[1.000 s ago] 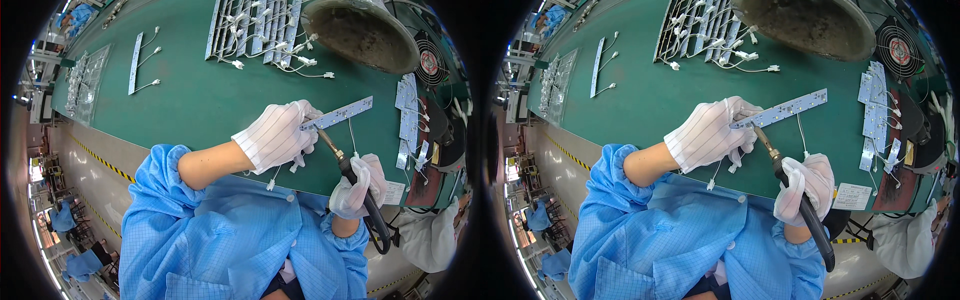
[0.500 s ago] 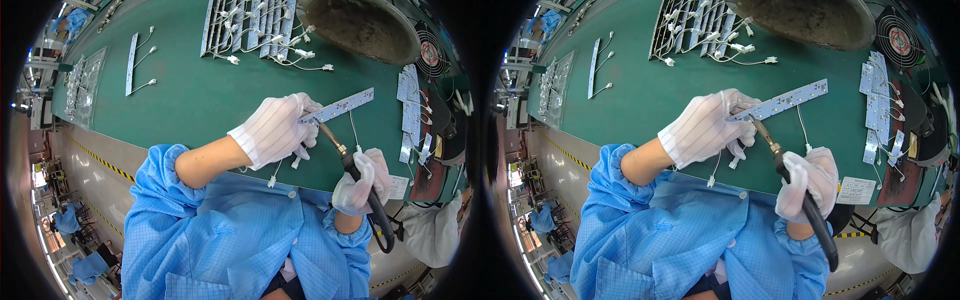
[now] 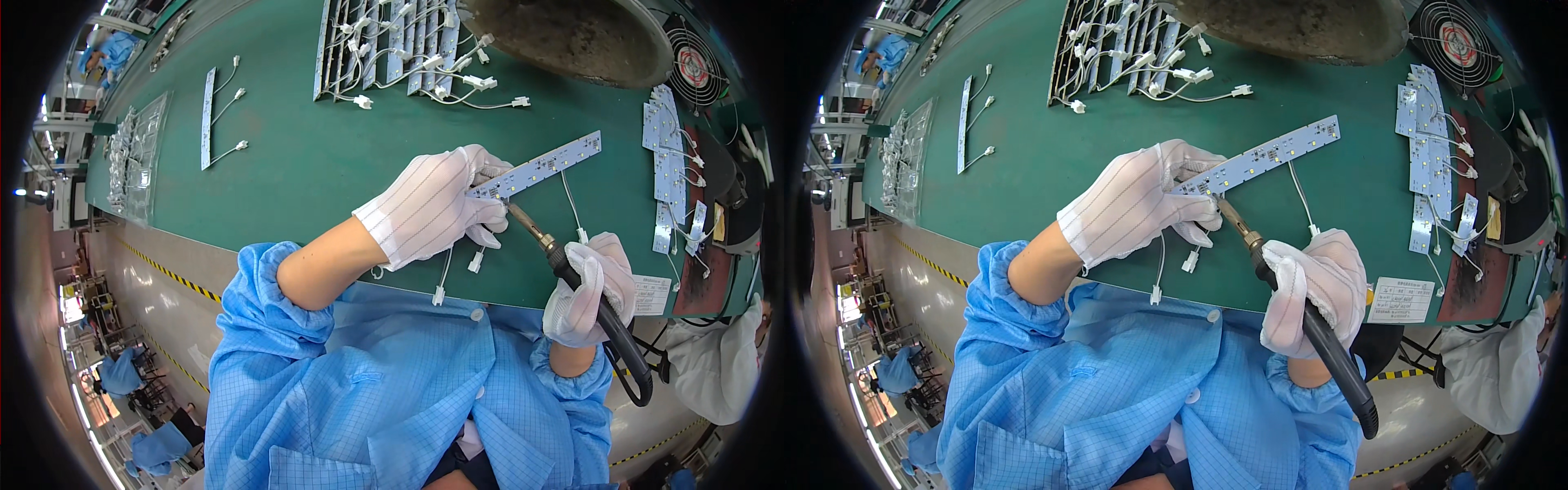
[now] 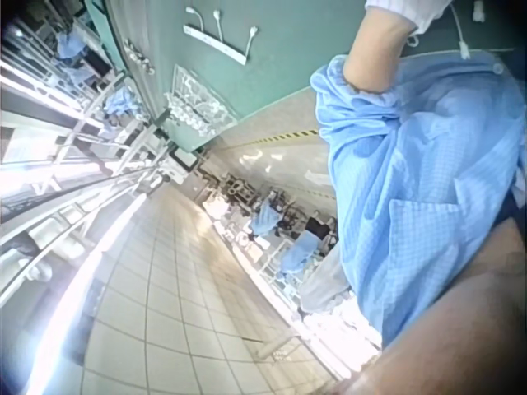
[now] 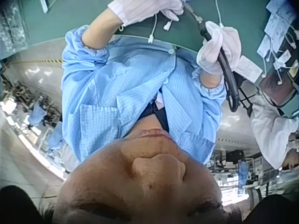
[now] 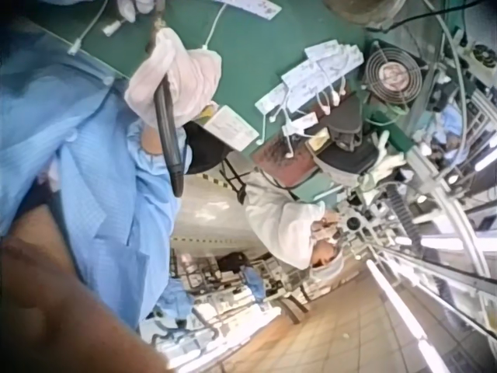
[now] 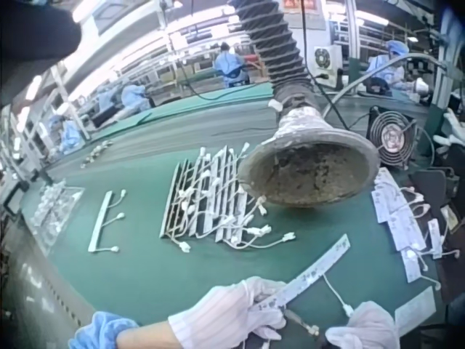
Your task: Soldering individual wires onto specific pads of LED light strips at an assembly station.
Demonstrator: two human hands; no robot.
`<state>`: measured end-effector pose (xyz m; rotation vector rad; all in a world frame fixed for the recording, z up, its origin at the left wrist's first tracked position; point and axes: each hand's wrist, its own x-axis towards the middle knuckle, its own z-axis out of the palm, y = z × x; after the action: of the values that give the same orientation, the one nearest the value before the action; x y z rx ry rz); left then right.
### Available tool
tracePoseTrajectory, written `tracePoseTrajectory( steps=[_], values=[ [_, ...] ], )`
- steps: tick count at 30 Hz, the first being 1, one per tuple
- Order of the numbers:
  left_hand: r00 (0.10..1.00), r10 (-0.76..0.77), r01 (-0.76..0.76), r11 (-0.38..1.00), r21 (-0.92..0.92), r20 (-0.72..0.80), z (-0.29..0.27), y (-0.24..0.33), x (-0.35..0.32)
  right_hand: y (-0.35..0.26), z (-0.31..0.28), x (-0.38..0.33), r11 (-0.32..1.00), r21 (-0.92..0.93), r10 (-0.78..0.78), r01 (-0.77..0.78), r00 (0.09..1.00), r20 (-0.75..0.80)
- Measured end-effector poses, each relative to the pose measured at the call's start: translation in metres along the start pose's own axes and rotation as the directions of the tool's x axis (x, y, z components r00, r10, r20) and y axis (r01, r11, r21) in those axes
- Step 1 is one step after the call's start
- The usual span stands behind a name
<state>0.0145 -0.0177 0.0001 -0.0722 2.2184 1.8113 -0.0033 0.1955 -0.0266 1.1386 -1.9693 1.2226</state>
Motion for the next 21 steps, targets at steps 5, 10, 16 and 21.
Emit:
tracePoseTrajectory(
  steps=[5, 10, 16, 21],
  values=[
    [1.0, 0.001, -0.001, 0.999, -0.035, 0.008, 0.001, -0.003, 0.0, -0.001, 0.001, 0.002, 0.992, 0.116, 0.06, -0.058, 0.998, -0.016],
    [1.0, 0.004, -0.005, 1.0, 0.025, 0.013, -0.001, -0.004, 0.0, -0.001, 0.001, 0.003, 0.993, 0.105, 0.063, -0.06, 0.998, -0.028],
    [0.975, -0.222, 0.207, 0.931, 0.3, 0.016, -0.017, 0.032, -0.018, 0.009, -0.006, -0.008, 0.972, 0.182, 0.169, -0.145, 0.978, -0.119],
    [0.995, 0.03, -0.098, 0.199, 0.975, 0.094, -0.023, 0.041, -0.026, 0.005, 0.003, -0.006, 0.983, -0.176, 0.001, -0.045, 0.97, -0.244]
  ],
)
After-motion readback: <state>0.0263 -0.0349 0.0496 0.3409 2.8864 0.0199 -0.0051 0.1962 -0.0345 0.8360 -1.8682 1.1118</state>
